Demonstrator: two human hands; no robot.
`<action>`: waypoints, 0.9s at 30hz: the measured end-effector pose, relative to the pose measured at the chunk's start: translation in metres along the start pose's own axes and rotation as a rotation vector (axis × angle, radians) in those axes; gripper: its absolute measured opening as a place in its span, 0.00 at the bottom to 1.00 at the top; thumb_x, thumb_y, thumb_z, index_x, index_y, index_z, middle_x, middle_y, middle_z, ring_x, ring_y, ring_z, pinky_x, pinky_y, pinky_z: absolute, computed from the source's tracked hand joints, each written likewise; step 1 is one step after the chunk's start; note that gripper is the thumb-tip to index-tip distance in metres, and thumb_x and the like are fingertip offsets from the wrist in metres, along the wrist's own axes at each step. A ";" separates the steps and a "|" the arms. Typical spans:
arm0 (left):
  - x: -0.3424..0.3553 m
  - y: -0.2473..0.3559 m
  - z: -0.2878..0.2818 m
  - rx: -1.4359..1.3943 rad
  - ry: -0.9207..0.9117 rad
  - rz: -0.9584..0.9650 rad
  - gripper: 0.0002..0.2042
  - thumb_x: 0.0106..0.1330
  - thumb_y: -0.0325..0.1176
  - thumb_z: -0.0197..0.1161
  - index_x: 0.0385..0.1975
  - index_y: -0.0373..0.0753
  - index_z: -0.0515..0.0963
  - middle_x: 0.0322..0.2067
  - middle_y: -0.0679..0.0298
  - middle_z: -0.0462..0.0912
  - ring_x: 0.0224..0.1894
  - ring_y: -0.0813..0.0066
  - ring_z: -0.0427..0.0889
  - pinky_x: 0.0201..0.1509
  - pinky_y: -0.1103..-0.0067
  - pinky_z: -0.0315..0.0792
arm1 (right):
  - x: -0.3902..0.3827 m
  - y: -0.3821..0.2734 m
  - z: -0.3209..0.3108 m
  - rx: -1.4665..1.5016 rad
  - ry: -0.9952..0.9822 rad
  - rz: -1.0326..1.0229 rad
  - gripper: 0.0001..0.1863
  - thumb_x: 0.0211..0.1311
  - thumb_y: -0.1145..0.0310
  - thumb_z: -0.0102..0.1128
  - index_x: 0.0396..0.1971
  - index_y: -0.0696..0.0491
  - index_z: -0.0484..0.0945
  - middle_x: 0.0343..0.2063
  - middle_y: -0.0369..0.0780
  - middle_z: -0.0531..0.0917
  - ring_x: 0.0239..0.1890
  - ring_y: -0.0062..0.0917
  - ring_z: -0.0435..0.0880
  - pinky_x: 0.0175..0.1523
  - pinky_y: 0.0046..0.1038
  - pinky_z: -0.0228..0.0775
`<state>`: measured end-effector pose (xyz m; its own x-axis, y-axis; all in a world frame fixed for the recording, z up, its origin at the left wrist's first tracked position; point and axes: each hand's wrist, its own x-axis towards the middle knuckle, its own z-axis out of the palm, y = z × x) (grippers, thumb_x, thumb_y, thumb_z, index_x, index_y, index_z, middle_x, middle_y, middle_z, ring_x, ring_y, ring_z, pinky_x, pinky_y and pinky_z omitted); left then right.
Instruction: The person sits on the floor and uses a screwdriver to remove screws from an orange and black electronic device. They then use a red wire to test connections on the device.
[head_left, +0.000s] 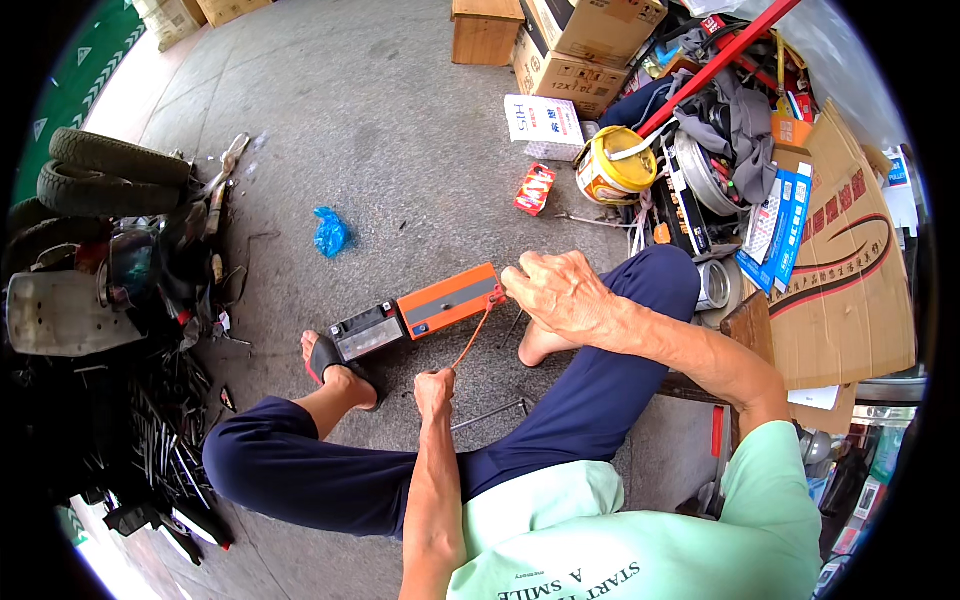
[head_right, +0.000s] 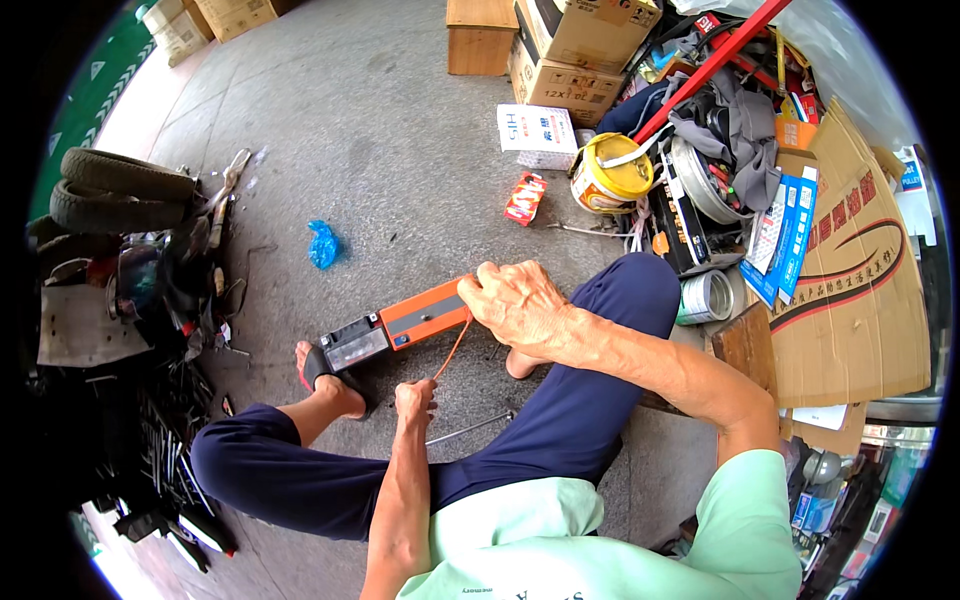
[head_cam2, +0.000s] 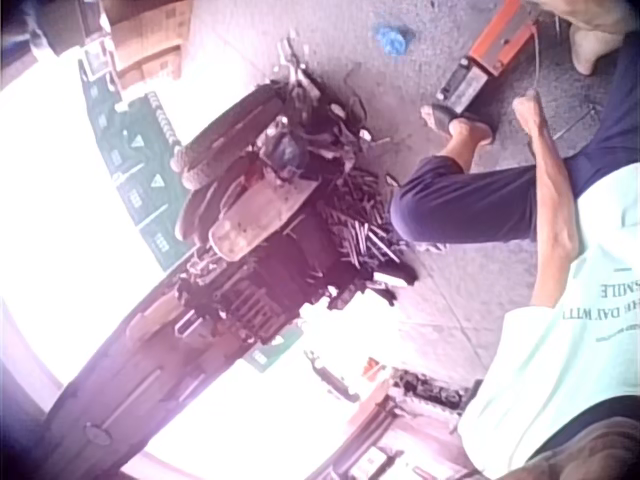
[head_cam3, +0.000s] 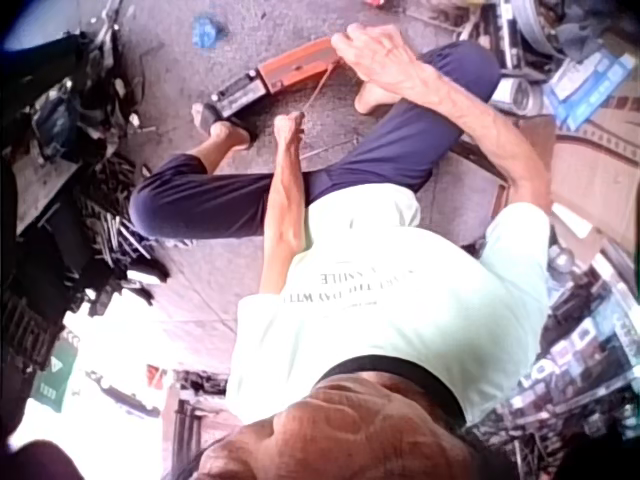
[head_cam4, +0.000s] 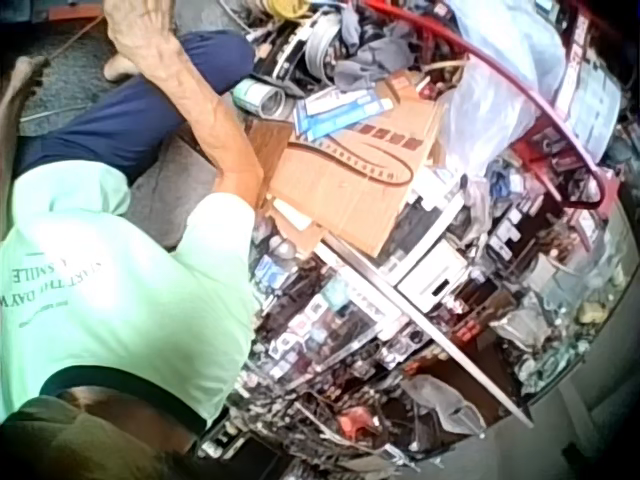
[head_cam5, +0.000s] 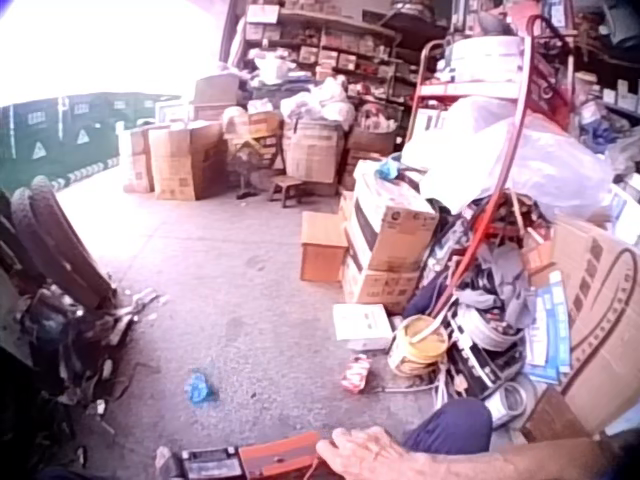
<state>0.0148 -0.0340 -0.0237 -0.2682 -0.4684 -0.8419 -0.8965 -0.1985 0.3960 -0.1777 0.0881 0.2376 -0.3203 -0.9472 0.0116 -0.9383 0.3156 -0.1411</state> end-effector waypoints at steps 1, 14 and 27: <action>-0.008 0.010 -0.003 -0.213 -0.014 -0.096 0.11 0.52 0.35 0.61 0.30 0.33 0.79 0.24 0.60 0.76 0.21 0.66 0.77 0.25 0.68 0.69 | -0.004 0.003 0.012 -0.014 0.052 0.027 0.14 0.47 0.63 0.64 0.24 0.56 0.70 0.17 0.42 0.74 0.23 0.34 0.80 0.25 0.34 0.72; 0.007 0.019 -0.034 -1.198 0.388 0.102 0.21 0.50 0.17 0.58 0.45 0.30 0.63 0.28 0.53 0.80 0.23 0.68 0.82 0.17 0.84 0.69 | -0.020 0.018 0.035 0.132 0.220 0.149 0.13 0.53 0.64 0.60 0.30 0.55 0.68 0.25 0.41 0.71 0.21 0.34 0.79 0.22 0.32 0.70; 0.003 0.011 -0.022 -0.692 0.382 0.322 0.36 0.48 0.15 0.56 0.62 0.32 0.55 0.26 0.57 0.79 0.20 0.73 0.79 0.22 0.82 0.74 | -0.017 0.016 0.034 0.160 0.234 0.182 0.12 0.54 0.64 0.61 0.29 0.54 0.69 0.22 0.40 0.74 0.22 0.36 0.78 0.24 0.33 0.70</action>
<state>0.0120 -0.0566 -0.0141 -0.2239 -0.8257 -0.5178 -0.3462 -0.4292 0.8342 -0.1827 0.1070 0.2011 -0.5194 -0.8317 0.1962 -0.8366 0.4481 -0.3152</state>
